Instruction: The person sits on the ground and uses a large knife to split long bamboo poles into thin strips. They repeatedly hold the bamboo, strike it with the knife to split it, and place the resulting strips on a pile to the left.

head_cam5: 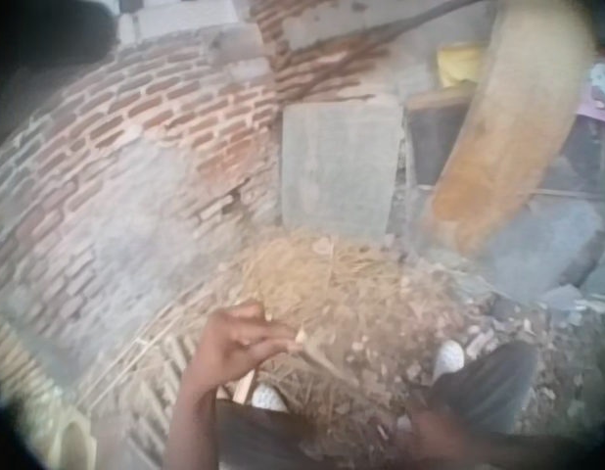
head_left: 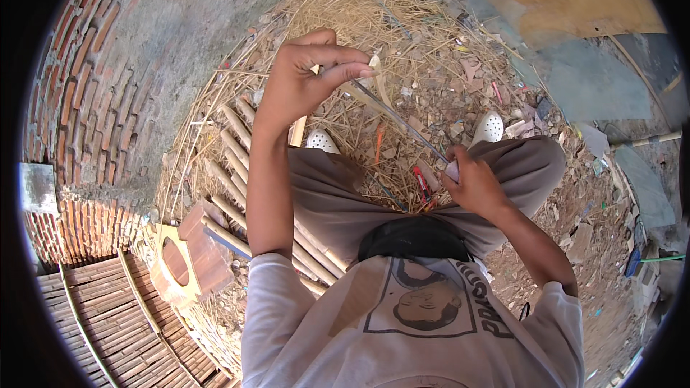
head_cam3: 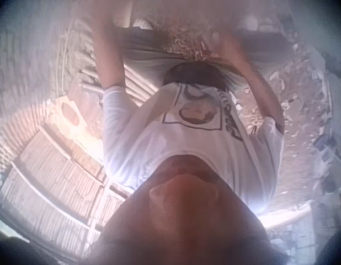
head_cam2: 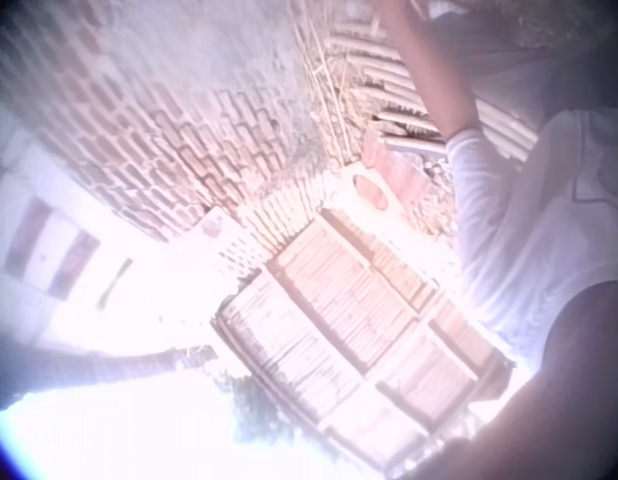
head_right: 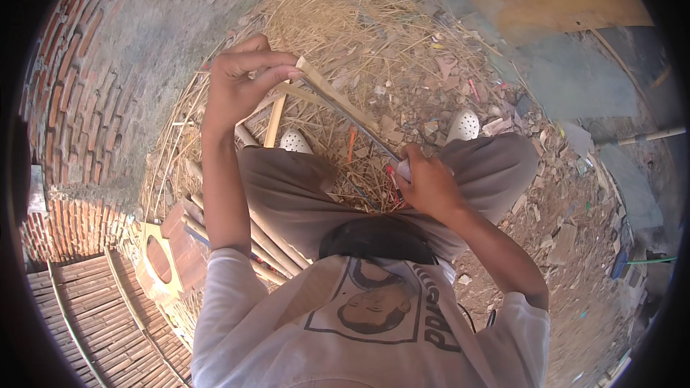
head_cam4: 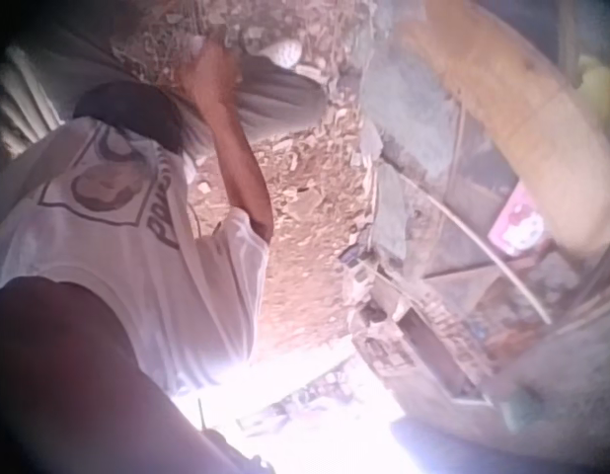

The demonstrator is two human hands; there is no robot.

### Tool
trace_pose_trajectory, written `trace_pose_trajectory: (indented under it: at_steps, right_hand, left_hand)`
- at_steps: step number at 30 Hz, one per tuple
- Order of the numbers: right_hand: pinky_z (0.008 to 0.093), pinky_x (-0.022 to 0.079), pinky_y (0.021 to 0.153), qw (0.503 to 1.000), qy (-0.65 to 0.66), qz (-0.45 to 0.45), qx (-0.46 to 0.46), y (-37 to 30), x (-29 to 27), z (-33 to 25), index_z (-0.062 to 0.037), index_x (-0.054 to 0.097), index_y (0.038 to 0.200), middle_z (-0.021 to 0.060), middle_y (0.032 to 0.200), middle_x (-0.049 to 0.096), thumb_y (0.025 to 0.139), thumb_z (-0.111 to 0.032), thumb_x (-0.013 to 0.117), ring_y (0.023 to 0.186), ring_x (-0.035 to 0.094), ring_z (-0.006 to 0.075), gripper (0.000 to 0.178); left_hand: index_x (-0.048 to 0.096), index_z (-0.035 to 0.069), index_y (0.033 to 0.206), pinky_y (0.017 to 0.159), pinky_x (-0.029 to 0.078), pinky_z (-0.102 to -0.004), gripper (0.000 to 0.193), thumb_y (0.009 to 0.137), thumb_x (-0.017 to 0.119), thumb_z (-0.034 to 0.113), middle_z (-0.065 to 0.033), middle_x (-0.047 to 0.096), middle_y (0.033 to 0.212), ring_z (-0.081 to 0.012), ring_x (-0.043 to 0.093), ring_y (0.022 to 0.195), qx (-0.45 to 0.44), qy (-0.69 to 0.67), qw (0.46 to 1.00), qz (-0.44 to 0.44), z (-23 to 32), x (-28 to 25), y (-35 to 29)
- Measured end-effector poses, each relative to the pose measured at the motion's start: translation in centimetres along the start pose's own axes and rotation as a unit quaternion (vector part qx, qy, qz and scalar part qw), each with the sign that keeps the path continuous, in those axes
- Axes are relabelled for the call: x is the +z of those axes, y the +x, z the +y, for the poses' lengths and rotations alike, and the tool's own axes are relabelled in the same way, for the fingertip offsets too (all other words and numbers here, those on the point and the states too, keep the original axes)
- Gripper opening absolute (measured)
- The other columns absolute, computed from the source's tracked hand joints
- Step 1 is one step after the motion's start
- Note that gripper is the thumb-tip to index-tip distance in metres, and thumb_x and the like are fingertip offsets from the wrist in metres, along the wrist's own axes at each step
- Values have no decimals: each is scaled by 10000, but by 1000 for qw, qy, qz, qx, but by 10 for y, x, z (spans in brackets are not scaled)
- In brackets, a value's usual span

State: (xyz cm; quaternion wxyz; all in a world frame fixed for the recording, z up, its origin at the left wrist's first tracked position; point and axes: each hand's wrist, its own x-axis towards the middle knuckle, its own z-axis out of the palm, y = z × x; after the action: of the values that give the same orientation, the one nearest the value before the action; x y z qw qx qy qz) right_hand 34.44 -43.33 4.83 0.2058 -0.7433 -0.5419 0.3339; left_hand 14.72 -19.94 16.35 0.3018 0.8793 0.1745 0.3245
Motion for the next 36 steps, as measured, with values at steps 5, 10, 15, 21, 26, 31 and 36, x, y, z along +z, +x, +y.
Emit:
trace_pose_trajectory:
  at_steps: [5, 10, 15, 21, 26, 31, 36]
  right_hand:
    - [497, 522, 726, 999, -4, -26, -39, 36, 3, 19, -10, 493, 1133, 274, 842, 660, 849, -191, 667, 815, 656, 456, 380]
    - [485, 523, 737, 999, 41, -29, -6, 56, 22, 21, -7, 490, 1149, 276, 853, 657, 848, -181, 657, 829, 660, 451, 385]
    - [472, 514, 690, 998, 49, 39, -24, 64, 49, 21, -4, 489, 1144, 253, 809, 652, 836, -162, 658, 794, 661, 435, 385]
    - [460, 517, 688, 995, 90, 46, 25, 65, 63, 10, -3, 500, 1147, 256, 803, 652, 836, -178, 668, 790, 671, 428, 395]
    - [434, 516, 679, 990, 125, 56, 11, 62, 56, 16, -1, 523, 1115, 255, 803, 646, 836, -190, 688, 769, 665, 428, 376]
    - [374, 515, 638, 966, 256, -1, 31, 62, 59, 28, 9, 529, 1116, 155, 791, 645, 853, -183, 694, 689, 654, 252, 365]
    - [276, 427, 490, 903, 409, -72, 107, 54, 46, 14, -18, 534, 1107, 29, 730, 571, 879, -142, 687, 541, 521, 98, 300]
  left_hand:
    - [780, 62, 897, 600, 405, -254, 134, 764, 794, 67, 1, 569, 689, -94, 506, 669, -32, -83, 996, -31, -13, -9, 8]
    - [749, 54, 1007, 631, 431, -224, 206, 805, 785, 78, 14, 620, 767, -60, 549, 742, -89, -170, 973, 131, -26, 20, 1]
    - [661, 14, 1168, 664, 463, -201, 323, 859, 741, 65, -27, 688, 913, -38, 561, 756, -122, -199, 913, 335, -13, 71, 6]
    - [639, -34, 1179, 712, 493, -200, 280, 915, 670, 53, -73, 721, 1013, -48, 604, 798, -140, -167, 931, 293, -24, 72, 13]
    - [610, -55, 1211, 910, 542, -343, 283, 948, 598, 47, -184, 687, 1130, -227, 668, 1042, -115, -261, 952, 112, -37, 47, 17]
    - [606, -67, 1212, 897, 557, -356, 293, 932, 596, 19, -186, 684, 1141, -253, 674, 1041, -81, -212, 974, 16, -49, 43, 26]
    - [617, -68, 1204, 846, 568, -327, 285, 932, 602, 19, -189, 684, 1131, -230, 677, 1011, -41, -305, 950, 43, -53, 52, 27]
